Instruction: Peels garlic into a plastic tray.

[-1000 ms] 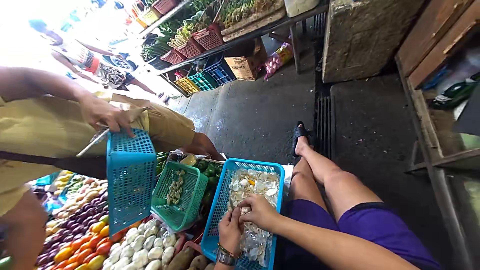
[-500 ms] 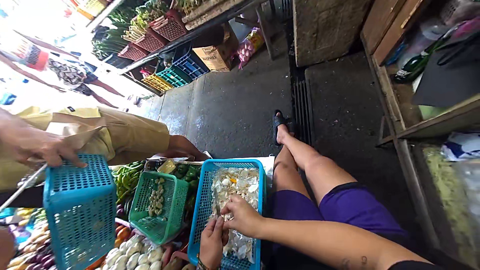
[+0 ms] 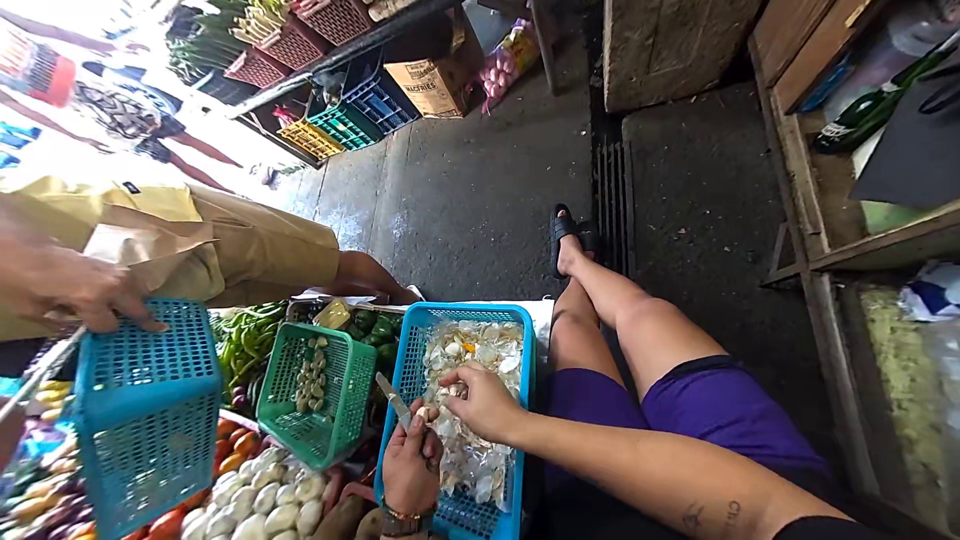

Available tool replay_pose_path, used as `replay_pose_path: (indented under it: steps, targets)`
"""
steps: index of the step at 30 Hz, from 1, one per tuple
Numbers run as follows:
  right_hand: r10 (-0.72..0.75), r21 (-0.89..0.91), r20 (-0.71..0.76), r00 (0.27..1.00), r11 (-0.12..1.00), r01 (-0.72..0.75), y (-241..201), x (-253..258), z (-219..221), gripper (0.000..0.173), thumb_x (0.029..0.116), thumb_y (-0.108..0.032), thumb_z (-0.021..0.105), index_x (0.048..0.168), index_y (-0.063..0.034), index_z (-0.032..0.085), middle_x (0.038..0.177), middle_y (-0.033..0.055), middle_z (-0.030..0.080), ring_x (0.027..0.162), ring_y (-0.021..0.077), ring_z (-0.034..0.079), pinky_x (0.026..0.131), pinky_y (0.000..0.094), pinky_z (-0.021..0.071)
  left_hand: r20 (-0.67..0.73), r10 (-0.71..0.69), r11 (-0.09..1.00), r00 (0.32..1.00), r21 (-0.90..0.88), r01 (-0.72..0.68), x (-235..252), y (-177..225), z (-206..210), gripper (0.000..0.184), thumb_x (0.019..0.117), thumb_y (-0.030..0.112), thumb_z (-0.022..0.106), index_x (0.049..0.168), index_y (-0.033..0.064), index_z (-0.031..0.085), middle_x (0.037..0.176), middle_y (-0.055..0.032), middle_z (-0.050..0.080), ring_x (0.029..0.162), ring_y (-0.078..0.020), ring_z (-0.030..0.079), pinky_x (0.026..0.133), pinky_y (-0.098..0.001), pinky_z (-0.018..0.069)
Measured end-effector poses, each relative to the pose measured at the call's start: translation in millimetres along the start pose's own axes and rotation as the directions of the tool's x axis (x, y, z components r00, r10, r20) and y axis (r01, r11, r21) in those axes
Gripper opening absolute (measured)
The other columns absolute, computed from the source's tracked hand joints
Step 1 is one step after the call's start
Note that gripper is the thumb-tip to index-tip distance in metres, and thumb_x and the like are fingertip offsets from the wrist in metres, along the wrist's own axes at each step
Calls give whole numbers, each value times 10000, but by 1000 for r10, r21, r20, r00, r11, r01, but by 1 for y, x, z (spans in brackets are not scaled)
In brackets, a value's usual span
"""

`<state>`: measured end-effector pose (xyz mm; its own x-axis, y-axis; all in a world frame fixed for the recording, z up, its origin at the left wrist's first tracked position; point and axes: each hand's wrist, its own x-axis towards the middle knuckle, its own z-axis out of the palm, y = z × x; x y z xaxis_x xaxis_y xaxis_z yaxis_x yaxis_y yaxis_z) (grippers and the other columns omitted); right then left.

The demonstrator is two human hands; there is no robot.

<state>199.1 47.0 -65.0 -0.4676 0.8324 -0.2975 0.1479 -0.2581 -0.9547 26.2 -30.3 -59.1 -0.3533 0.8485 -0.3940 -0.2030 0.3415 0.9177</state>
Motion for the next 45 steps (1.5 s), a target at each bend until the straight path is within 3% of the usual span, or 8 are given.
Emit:
replay_pose_path:
  steps: [3, 7, 13, 22, 27, 34, 41, 45]
  targets:
    - [-99, -419, 53, 994, 901, 112, -11, -7, 0, 447, 980, -351, 616, 1408, -222, 619, 1618, 103, 379, 1543, 326, 232, 1260, 552, 156, 18, -1, 999, 1000, -50, 1, -4, 3, 3, 258, 1101, 140, 378, 1289, 59, 535, 922, -59, 705, 447, -20, 468, 403, -165, 409]
    - [-118, -86, 154, 981, 987, 133, -9, -20, 13, 415, 1065, -330, 528, 1405, -105, 608, 1378, 135, 616, 1269, 258, 590, 1101, 461, 459, 220, -17, 988, 975, -145, 50, -11, 0, 5, 202, 1092, 207, 410, 1203, 133, 562, 686, -6, 607, 443, -32, 467, 415, -182, 424]
    - [-13, 280, 105, 994, 960, -17, 16, -25, 14, 245, 1034, -201, 595, 1188, -18, 644, 1170, 112, 664, 943, 164, 665, 859, 371, 556, 231, -2, 1000, 973, 9, 0, -13, -11, 14, 337, 1072, 168, 498, 1395, 76, 530, 823, -46, 662, 458, -33, 444, 416, -189, 404]
    - [-145, -423, 63, 987, 892, 158, 6, -15, -5, 549, 1043, -532, 483, 937, -36, 694, 976, 146, 677, 981, 280, 654, 922, 484, 497, -70, 47, 999, 996, -15, -48, -1, -5, 13, 344, 1132, 237, 341, 1345, 62, 546, 725, -23, 592, 429, -45, 435, 383, -187, 386]
    - [-92, -699, 182, 979, 688, 195, 6, -16, 0, 437, 1063, -248, 499, 1496, -191, 525, 1338, 116, 650, 1281, 337, 568, 1130, 551, 376, -63, 24, 999, 998, -45, -27, -4, -14, 21, 345, 1133, 239, 322, 1339, 65, 538, 644, 9, 511, 426, -56, 442, 391, -199, 408]
    - [-282, -114, 78, 956, 950, 290, 3, -27, 9, 315, 1016, -306, 628, 1242, -106, 722, 1212, 115, 668, 1027, 191, 668, 939, 355, 554, 142, 234, 970, 962, -106, -221, -10, -16, 21, 364, 1121, 217, 315, 1414, 87, 486, 793, -25, 659, 503, -44, 541, 444, -196, 477]
    - [-457, -150, 23, 889, 878, 455, 18, -25, 2, 310, 1046, -318, 581, 1175, -73, 722, 1159, 79, 711, 1071, 136, 676, 980, 319, 548, 201, 124, 991, 972, -83, -109, -20, -6, 37, 431, 1114, 162, 302, 1526, 78, 398, 887, -73, 659, 515, -81, 519, 441, -223, 456]
    - [-206, 240, -94, 974, 945, 223, 1, -27, -11, 267, 1026, -190, 617, 1185, 25, 615, 1018, 85, 730, 871, 129, 720, 826, 315, 611, 207, 146, 981, 967, 94, -169, -25, -4, 38, 505, 1129, 317, 224, 1509, 49, 421, 805, -53, 707, 443, -39, 436, 401, -182, 354]
